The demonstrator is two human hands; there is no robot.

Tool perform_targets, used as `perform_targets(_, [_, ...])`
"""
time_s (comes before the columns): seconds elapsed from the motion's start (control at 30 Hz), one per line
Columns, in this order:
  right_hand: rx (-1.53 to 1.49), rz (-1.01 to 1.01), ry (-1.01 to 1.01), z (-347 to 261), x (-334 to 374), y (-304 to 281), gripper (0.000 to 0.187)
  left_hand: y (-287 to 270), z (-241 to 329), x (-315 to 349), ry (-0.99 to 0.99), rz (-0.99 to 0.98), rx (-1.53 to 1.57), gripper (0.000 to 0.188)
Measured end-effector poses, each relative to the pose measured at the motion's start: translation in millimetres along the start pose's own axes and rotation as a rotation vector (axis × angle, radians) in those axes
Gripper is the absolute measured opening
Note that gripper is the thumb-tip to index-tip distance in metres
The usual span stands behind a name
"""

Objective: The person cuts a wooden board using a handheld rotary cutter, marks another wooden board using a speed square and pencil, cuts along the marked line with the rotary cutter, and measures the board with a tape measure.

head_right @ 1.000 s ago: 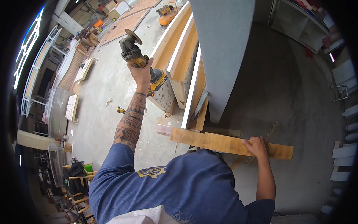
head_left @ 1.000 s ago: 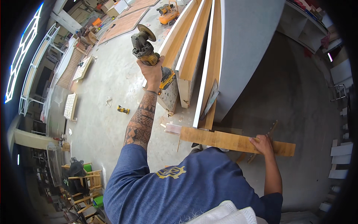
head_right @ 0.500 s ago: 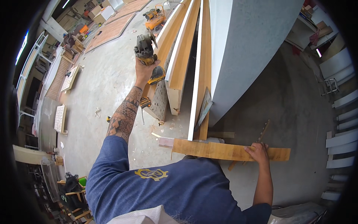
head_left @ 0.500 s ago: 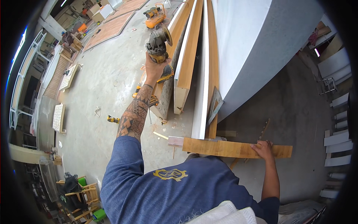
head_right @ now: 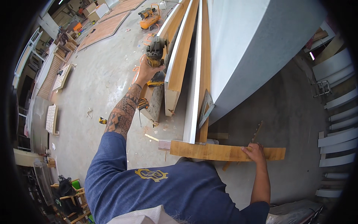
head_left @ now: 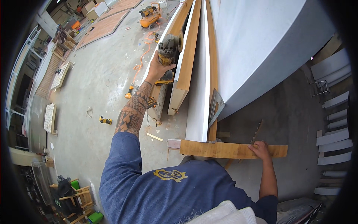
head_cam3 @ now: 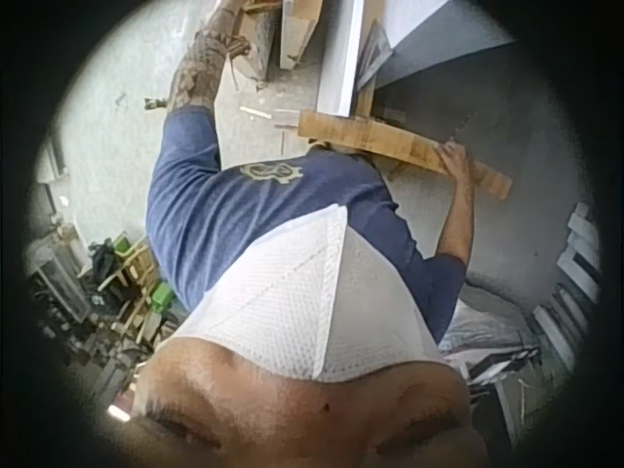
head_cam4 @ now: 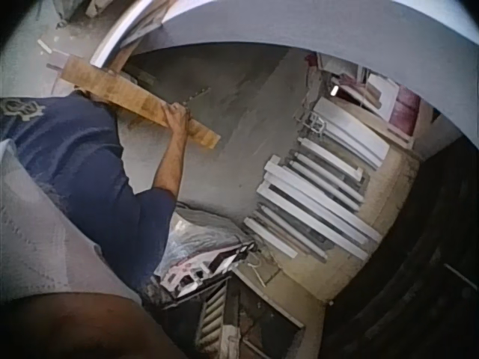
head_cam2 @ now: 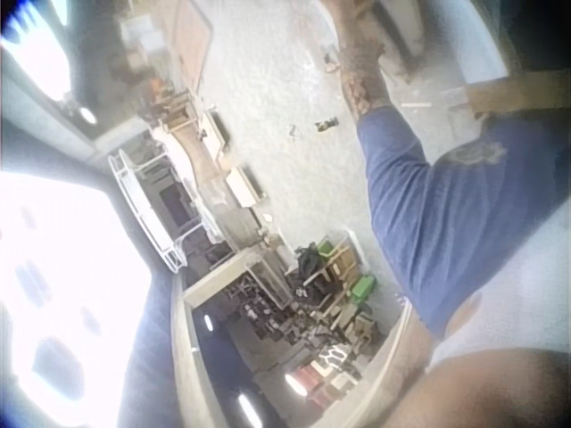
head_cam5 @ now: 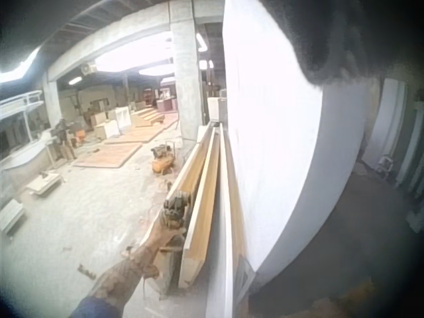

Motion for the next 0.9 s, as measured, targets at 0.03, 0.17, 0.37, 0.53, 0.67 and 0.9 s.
perform_targets(0.03, [0.007,0.001,-0.011,-4.9,-1.5,-2.9,0.059,-0.2,-6.9,-0.4,0.000,-0.030,0.102,0.087])
perform_targets(0.17, [0.009,-0.019,0.012,-11.1,-3.3,-5.7,0.059,5.6,-19.8,-2.7,0.014,-0.116,0.131,0.086])
perform_targets(0.37, [-0.027,0.010,-0.008,-11.5,1.6,-4.7,0.057,6.1,4.1,6.6,0.032,-0.020,0.074,0.076])
perform_targets(0.53, [-0.014,-0.139,0.085,-4.1,-4.3,2.4,0.057,-21.9,55.8,-2.9,0.026,0.180,-0.088,0.074])
perform_targets(0.67, [-0.019,0.161,-0.219,-15.1,-13.3,-7.9,0.061,-48.7,82.4,-4.1,0.092,0.295,0.017,0.072])
perform_targets(0.9, [0.012,-0.099,-0.120,-33.3,-39.0,-11.6,0.059,-122.2,167.3,72.9,0.224,0.488,0.076,0.054])
Point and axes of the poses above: each hand's wrist, its own x-axis away from the middle knuckle, its own y-axis out of the palm, z = x × y, the point moved 7 cm from there along -x, towards the middle knuckle, and after that the axes turned 14 degrees about y, right-handed, at the moved point
